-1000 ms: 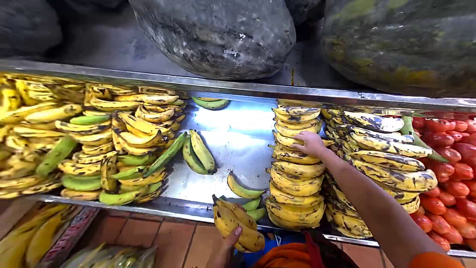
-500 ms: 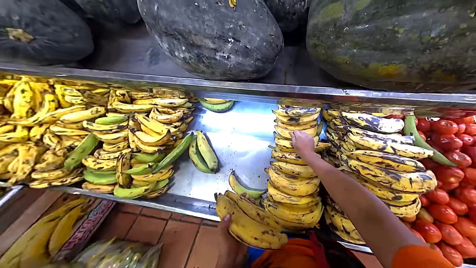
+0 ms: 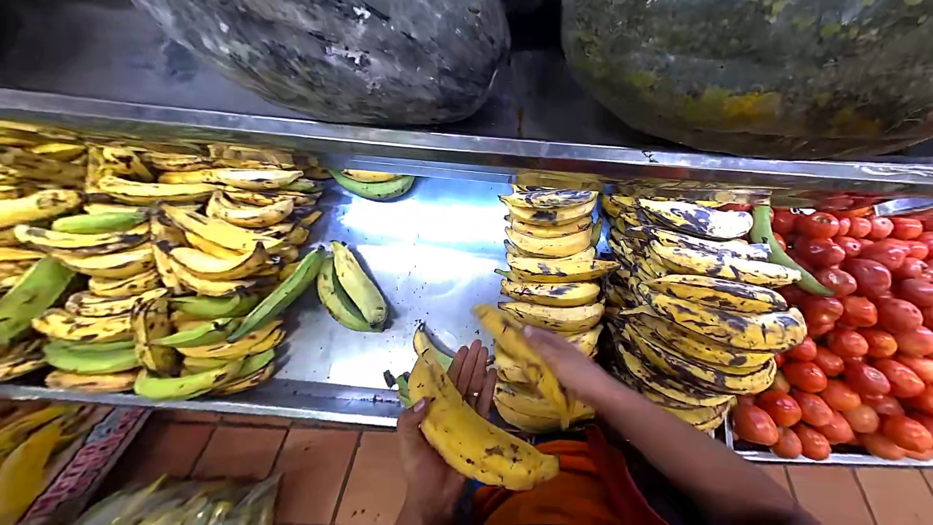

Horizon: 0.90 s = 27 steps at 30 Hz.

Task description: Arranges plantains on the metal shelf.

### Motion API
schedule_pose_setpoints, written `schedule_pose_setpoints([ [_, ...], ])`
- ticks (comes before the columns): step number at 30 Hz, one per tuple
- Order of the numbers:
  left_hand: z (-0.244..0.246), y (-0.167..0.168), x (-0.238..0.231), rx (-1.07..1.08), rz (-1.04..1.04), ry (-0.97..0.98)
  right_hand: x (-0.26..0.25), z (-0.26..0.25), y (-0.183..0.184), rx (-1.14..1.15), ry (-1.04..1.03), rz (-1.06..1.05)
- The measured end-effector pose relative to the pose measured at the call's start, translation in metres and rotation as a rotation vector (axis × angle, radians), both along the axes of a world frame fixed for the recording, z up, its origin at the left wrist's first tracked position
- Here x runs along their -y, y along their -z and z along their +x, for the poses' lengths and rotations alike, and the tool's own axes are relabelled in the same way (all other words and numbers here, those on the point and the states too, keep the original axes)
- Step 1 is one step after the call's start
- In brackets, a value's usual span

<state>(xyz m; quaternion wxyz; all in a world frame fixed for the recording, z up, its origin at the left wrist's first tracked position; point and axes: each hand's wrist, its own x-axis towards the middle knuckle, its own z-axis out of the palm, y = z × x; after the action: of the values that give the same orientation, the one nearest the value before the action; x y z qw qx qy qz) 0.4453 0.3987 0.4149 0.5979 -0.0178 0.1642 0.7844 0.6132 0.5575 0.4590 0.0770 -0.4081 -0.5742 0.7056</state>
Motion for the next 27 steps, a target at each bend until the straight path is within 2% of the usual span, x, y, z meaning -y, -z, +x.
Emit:
schedule_pose_setpoints([
  [2, -0.009, 0.004, 0.009, 0.054, 0.079, 0.039, -0.036, 0.003, -0.011, 0.078, 0.025, 0.207],
  [5, -0.018, 0.017, 0.022, 0.107, 0.157, 0.043, -0.112, -0.007, -0.013, 0.298, -0.097, 0.646],
  [7, -0.018, 0.024, 0.026, 0.13, 0.171, 0.037, -0.154, -0.018, 0.002, 0.524, -0.182, 0.939],
  [9, -0.017, 0.027, 0.027, 0.123, 0.169, 0.036, -0.184, -0.026, 0.026, 0.67, -0.221, 1.08],
  [13, -0.025, 0.029, 0.028, 0.135, 0.178, 0.032, -0.213, -0.036, 0.068, 0.72, -0.217, 0.979],
  [16, -0.031, 0.03, 0.025, 0.142, 0.166, 0.022, -0.218, -0.035, 0.08, 0.681, -0.163, 0.972],
  [19, -0.03, 0.025, 0.015, 0.15, 0.094, -0.029, -0.196, -0.027, 0.074, 0.568, -0.122, 1.121],
  [21, -0.029, 0.024, 0.0, 0.131, 0.075, -0.063, -0.151, -0.025, 0.051, 0.406, -0.084, 1.162],
  [22, -0.028, 0.024, -0.01, 0.118, 0.069, -0.084, -0.118, -0.025, 0.033, 0.319, -0.114, 1.075],
  [24, -0.02, 0.017, -0.032, 0.082, 0.007, -0.144, -0.058, -0.019, 0.0, 0.142, -0.306, 0.683],
  [26, -0.008, 0.005, -0.062, -0.07, -0.109, -0.16, -0.03, -0.018, -0.015, 0.023, -0.501, 0.393],
  [27, 0.0, 0.0, -0.077, -0.164, -0.149, -0.141, -0.025, -0.019, -0.019, 0.017, -0.532, 0.348],
])
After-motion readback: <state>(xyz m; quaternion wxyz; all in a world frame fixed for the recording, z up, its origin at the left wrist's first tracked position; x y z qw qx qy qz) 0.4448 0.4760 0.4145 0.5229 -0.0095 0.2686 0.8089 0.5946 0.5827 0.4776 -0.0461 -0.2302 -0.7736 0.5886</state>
